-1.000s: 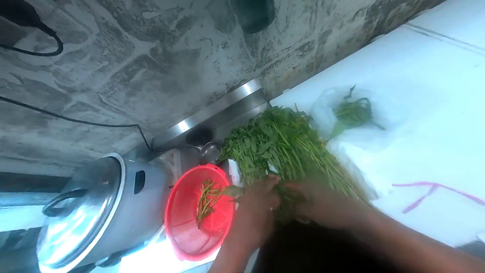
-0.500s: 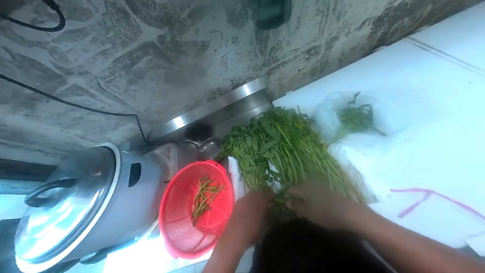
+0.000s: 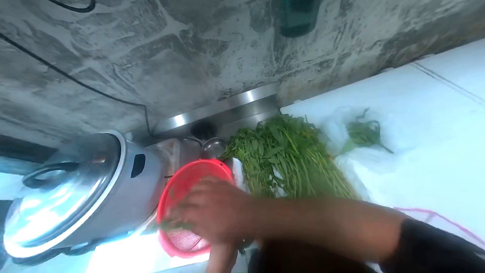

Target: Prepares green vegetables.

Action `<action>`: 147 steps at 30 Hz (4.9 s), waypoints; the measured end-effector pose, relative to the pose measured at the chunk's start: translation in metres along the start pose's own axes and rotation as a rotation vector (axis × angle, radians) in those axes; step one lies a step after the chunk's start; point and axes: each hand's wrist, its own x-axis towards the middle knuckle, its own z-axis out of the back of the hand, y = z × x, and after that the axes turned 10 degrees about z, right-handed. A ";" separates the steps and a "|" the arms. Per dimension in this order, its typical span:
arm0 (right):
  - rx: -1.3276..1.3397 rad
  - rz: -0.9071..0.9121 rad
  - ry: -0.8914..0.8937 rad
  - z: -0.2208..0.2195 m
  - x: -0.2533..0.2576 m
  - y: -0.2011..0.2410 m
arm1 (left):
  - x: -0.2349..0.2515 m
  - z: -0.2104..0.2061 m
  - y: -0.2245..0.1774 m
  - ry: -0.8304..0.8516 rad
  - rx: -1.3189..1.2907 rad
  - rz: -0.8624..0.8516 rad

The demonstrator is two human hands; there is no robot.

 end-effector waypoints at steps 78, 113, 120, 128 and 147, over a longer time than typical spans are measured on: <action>0.736 -1.008 -1.018 0.047 -0.263 -0.035 | 0.073 -0.068 0.004 0.126 0.719 -0.112; 0.800 -0.632 -0.653 0.051 -0.250 -0.005 | 0.034 -0.088 -0.102 -0.080 1.138 -1.448; 0.715 -0.589 -0.461 0.054 -0.254 -0.007 | 0.039 -0.076 -0.106 0.227 1.470 -1.327; 0.645 -0.769 -0.344 0.053 -0.245 -0.009 | 0.055 -0.070 -0.066 -0.050 0.842 -0.519; 1.355 -1.023 -0.395 0.066 -0.233 -0.005 | 0.048 -0.075 -0.037 0.444 1.071 -1.194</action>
